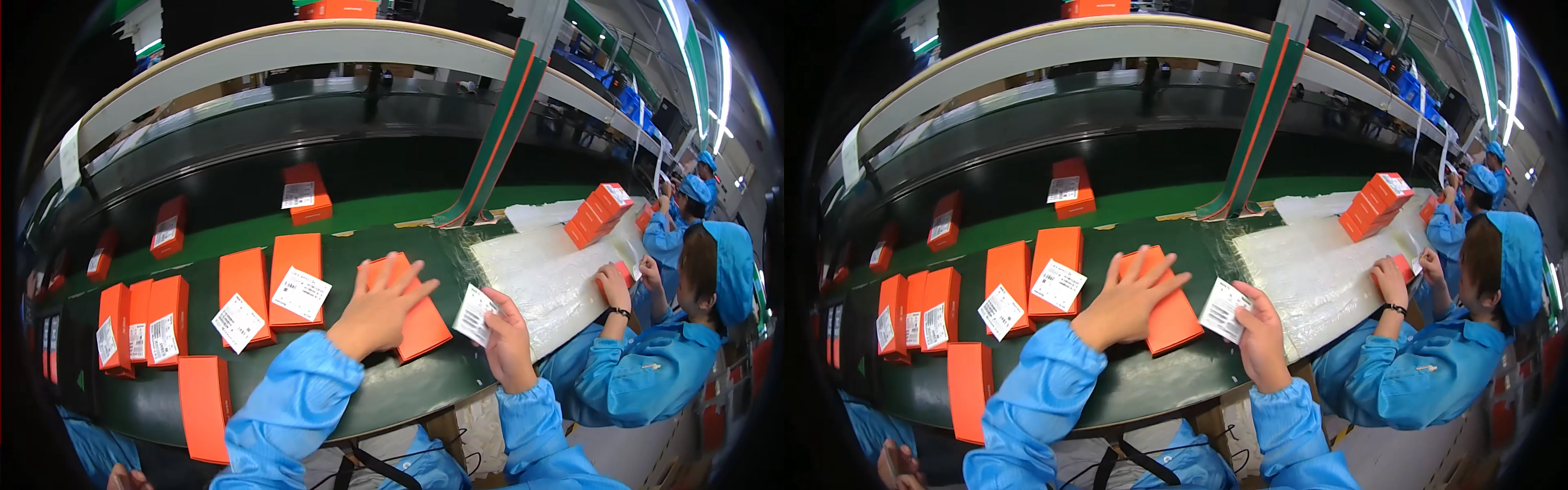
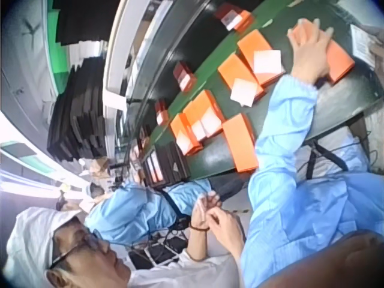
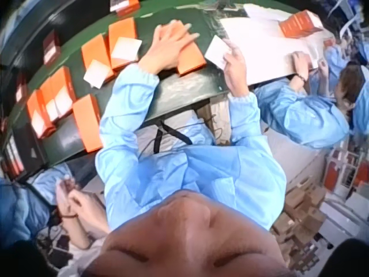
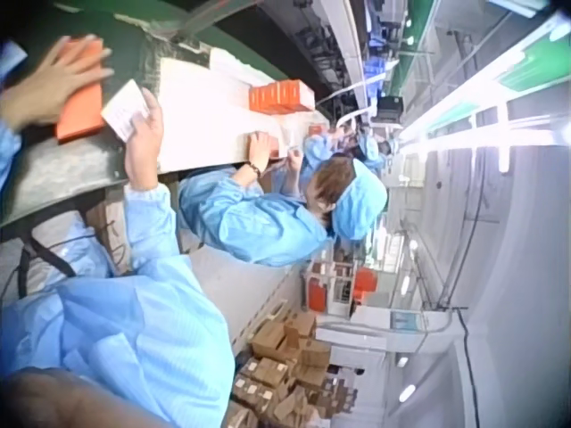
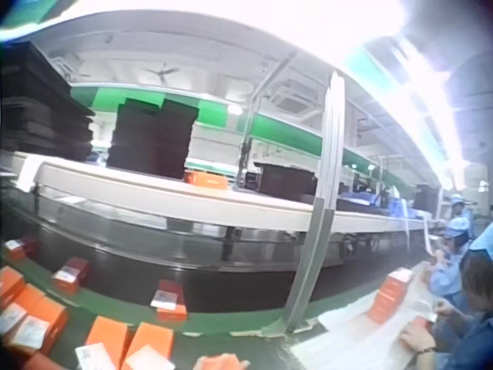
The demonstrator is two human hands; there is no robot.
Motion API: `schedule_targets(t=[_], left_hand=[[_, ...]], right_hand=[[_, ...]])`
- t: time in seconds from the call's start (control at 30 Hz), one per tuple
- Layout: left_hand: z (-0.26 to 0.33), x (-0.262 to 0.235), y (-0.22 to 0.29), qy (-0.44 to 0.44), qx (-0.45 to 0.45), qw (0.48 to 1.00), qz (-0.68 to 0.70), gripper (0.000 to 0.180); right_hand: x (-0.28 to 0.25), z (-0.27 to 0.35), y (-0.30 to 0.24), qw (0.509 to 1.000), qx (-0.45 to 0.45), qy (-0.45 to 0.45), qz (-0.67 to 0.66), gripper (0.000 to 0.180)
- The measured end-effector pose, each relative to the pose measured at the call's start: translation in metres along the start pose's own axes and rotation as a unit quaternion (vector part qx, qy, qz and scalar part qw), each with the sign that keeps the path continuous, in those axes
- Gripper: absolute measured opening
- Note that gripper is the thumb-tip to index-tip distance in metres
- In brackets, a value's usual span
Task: Applying product labels to red boxes on a factory assembly line.
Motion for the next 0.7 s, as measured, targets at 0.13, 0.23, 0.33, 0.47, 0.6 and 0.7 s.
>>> schedule_targets(t=[0.13, 0.23, 0.33, 0.47, 0.6, 0.7], left_hand=[[-0.04, -0.023, 0.009, -0.141, 0.039, 0.982, -0.121, 0.089], [-0.052, -0.024, 0.01, -0.083, 0.03, 0.977, -0.196, 0.091], [-0.041, -0.012, 0.015, 0.025, -0.28, 0.959, -0.047, 0.091], [-0.019, -0.008, 0.003, 0.039, -0.32, 0.946, -0.028, 0.084], [0.0, -0.018, 0.003, 0.201, -0.243, 0.947, 0.054, 0.054], [0.022, -0.025, 0.002, 0.2, -0.247, 0.8, 0.509, 0.026]], right_hand=[[-0.033, 0.015, 0.001, 0.999, 0.031, -0.008, 0.028, 0.054], [-0.043, 0.021, -0.001, 0.999, 0.029, 0.013, 0.037, 0.047], [-0.046, 0.022, 0.002, 0.998, 0.045, 0.017, 0.037, 0.034], [-0.019, 0.025, 0.003, 0.998, 0.047, 0.0, 0.041, 0.021], [-0.001, 0.022, 0.005, 0.989, 0.033, -0.084, 0.115, 0.022], [0.026, 0.026, -0.014, 0.982, 0.05, -0.137, 0.117, 0.023]])
Point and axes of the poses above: each hand's wrist, its own z-axis away from the middle knuckle, its own x-axis out of the palm, y = z × x, the point moved 3 cm from there along -z, towards the middle knuckle, and after that the axes turned 10 degrees about y, right-handed, at the moved point
